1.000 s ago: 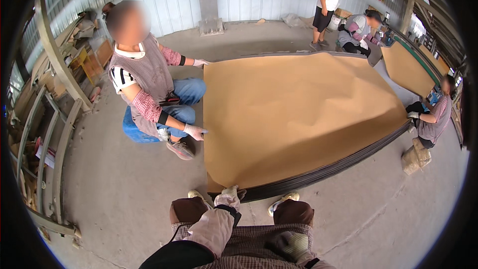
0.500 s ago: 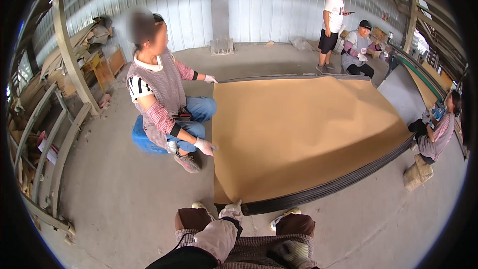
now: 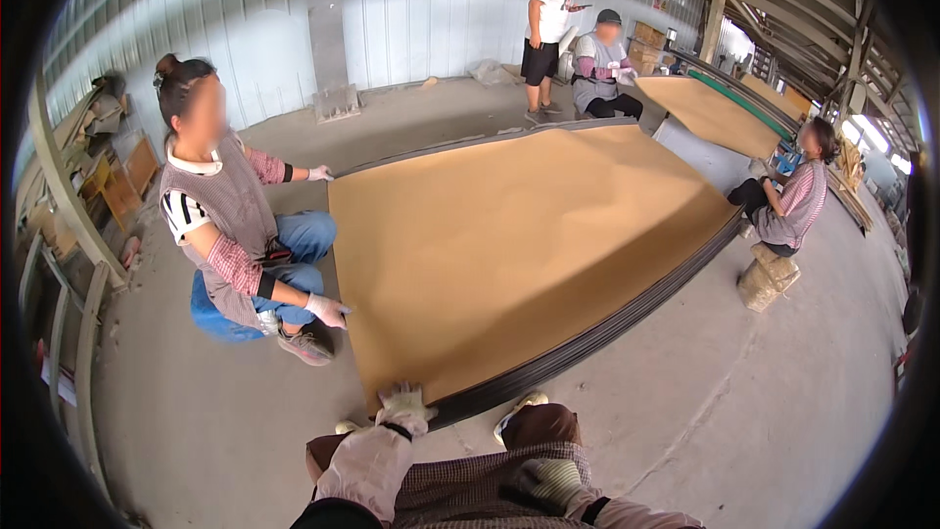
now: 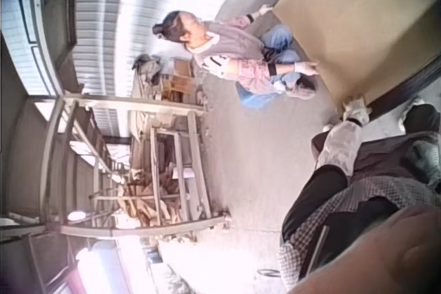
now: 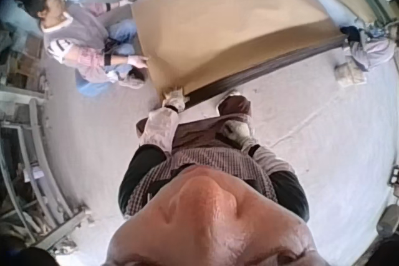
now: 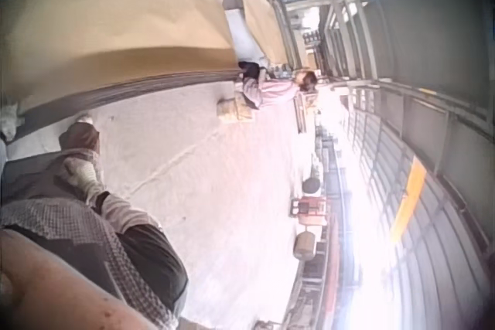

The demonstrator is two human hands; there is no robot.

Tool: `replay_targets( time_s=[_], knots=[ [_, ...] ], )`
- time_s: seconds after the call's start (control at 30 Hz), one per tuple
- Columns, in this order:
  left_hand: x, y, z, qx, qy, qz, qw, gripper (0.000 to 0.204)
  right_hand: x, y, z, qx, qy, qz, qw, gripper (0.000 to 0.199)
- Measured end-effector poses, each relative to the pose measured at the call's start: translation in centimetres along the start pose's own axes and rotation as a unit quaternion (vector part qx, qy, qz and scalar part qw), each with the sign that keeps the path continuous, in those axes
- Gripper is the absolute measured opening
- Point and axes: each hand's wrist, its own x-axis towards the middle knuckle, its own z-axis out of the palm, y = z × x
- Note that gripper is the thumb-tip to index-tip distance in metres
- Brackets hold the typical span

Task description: Handling and stacking large cardboard sheets on the floor of a factory.

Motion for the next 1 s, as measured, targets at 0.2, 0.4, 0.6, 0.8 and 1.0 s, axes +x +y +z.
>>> replay_targets(
  time_s=[0.2,0.4,0.6,0.8,1.0],
  knots=[
    [-1.5,-1.2,3.9,0.031,0.014,-0.028,0.999,0.092,0.0,0.7,0.5,-0.09,0.003,0.008,0.996,0.03],
    [-3.3,-0.9,3.7,0.046,0.046,0.016,0.998,0.086,0.1,0.2,1.4,-0.077,0.02,0.026,0.996,0.026],
    [-4.3,-0.9,3.4,0.052,0.14,0.006,0.989,0.08,-0.2,-0.4,1.4,-0.106,0.011,0.028,0.994,0.023],
    [-4.7,-0.7,3.6,0.028,0.027,0.03,0.999,0.086,0.0,-1.4,1.1,-0.105,0.005,0.032,0.994,0.02],
    [-5.1,-0.7,3.4,0.04,0.001,0.034,0.999,0.102,-0.1,-1.5,0.9,-0.092,0.002,0.038,0.995,0.022]
  ],
)
